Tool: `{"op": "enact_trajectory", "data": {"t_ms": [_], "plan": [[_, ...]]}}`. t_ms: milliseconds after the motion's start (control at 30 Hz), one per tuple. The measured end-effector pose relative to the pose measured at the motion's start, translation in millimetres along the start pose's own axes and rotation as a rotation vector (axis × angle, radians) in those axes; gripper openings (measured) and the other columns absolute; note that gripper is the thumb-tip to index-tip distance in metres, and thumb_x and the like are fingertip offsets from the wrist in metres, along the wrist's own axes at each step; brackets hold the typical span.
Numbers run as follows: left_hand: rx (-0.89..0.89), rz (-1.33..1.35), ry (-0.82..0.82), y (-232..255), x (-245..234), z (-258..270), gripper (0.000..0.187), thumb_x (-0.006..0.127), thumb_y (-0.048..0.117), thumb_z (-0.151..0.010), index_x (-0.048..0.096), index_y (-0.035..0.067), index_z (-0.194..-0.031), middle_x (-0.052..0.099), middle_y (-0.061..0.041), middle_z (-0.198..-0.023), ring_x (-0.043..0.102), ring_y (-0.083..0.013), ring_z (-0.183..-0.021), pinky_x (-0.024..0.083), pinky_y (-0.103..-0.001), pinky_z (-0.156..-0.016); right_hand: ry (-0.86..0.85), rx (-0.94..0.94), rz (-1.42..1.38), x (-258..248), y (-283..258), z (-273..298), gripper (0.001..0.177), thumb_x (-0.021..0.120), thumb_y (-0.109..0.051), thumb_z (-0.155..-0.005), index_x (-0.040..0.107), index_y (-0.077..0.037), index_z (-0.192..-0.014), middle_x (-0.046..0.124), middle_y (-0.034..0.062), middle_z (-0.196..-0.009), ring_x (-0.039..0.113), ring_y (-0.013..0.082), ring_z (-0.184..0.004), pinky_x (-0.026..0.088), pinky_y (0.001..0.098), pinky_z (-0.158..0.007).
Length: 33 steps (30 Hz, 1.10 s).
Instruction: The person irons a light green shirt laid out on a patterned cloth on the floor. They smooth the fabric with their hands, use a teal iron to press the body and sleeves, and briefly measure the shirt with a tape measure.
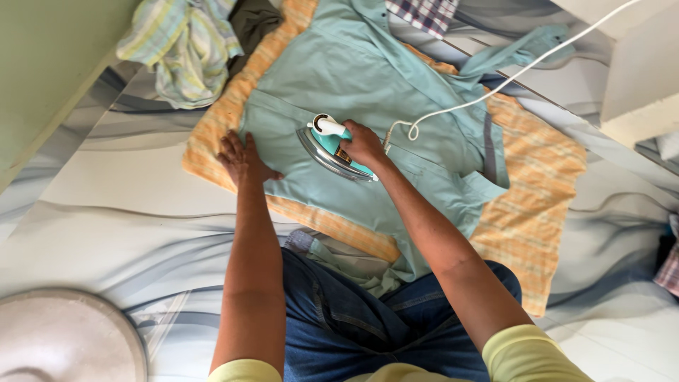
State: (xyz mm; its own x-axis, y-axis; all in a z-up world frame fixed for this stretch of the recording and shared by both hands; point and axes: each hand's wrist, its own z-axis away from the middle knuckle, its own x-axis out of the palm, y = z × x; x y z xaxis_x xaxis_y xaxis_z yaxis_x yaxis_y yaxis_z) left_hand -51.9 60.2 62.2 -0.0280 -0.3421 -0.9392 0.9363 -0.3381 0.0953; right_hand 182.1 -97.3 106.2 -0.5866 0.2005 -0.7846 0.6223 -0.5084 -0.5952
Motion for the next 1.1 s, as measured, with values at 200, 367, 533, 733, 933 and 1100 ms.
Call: {"op": "enact_trajectory", "data": {"t_ms": [200, 367, 533, 733, 933, 1100], "plan": [[-0.010, 0.053, -0.009, 0, 0, -5, 0.151, 0.102, 0.052, -0.043, 0.019, 0.021, -0.165, 0.004, -0.015, -0.173, 0.000, -0.0343, -0.159, 0.013, -0.057, -0.125, 0.004, -0.073, 0.008, 14, -25, -19, 0.041, 0.067, -0.018, -0.087, 0.062, -0.011, -0.127, 0.071, 0.0180, -0.114, 0.069, 0.0363, -0.104, 0.052, 0.0467, -0.089], [-0.046, 0.061, -0.002, -5, -3, -6, 0.153, 0.103, 0.051, -0.042, 0.017, 0.020, -0.165, 0.002, -0.015, -0.173, 0.000, -0.0354, -0.158, 0.013, -0.057, -0.125, 0.003, -0.095, -0.003, 26, -46, -32, 0.040, 0.067, -0.018, -0.086, 0.062, -0.011, -0.125, 0.072, 0.0169, -0.112, 0.069, 0.0357, -0.103, 0.052, 0.0468, -0.088], [-0.066, 0.061, -0.020, -4, -8, -4, 0.155, 0.102, 0.051, -0.044, 0.013, 0.019, -0.166, 0.002, -0.016, -0.173, 0.002, -0.0366, -0.158, 0.017, -0.058, -0.123, -0.001, -0.131, 0.007, 39, -65, -48, 0.035, 0.065, -0.018, -0.088, 0.062, -0.011, -0.122, 0.072, 0.0168, -0.110, 0.069, 0.0358, -0.102, 0.052, 0.0474, -0.088], [-0.073, 0.071, -0.039, -4, -10, -4, 0.157, 0.102, 0.052, -0.043, 0.009, 0.019, -0.166, 0.001, -0.015, -0.172, 0.002, -0.0351, -0.159, 0.017, -0.058, -0.124, 0.055, -0.217, 0.004, 57, -79, -65, 0.036, 0.067, -0.019, -0.087, 0.063, -0.011, -0.121, 0.071, 0.0162, -0.113, 0.068, 0.0361, -0.104, 0.052, 0.0475, -0.088], [-0.085, 0.064, -0.073, -4, -11, -5, 0.158, 0.103, 0.052, -0.043, 0.009, 0.015, -0.166, 0.001, -0.015, -0.173, 0.003, -0.0352, -0.159, 0.019, -0.059, -0.123, 0.135, -0.275, -0.014, 74, -87, -76, 0.037, 0.068, -0.019, -0.086, 0.064, -0.011, -0.121, 0.070, 0.0157, -0.116, 0.068, 0.0367, -0.105, 0.053, 0.0471, -0.089], [-0.088, 0.074, -0.083, -7, -9, -7, 0.159, 0.104, 0.047, -0.042, 0.009, 0.014, -0.166, 0.001, -0.015, -0.173, 0.003, -0.0355, -0.159, 0.019, -0.060, -0.123, 0.149, -0.264, 0.028, 85, -98, -88, 0.037, 0.068, -0.019, -0.085, 0.063, -0.011, -0.121, 0.070, 0.0160, -0.115, 0.067, 0.0377, -0.105, 0.052, 0.0486, -0.088]]}}
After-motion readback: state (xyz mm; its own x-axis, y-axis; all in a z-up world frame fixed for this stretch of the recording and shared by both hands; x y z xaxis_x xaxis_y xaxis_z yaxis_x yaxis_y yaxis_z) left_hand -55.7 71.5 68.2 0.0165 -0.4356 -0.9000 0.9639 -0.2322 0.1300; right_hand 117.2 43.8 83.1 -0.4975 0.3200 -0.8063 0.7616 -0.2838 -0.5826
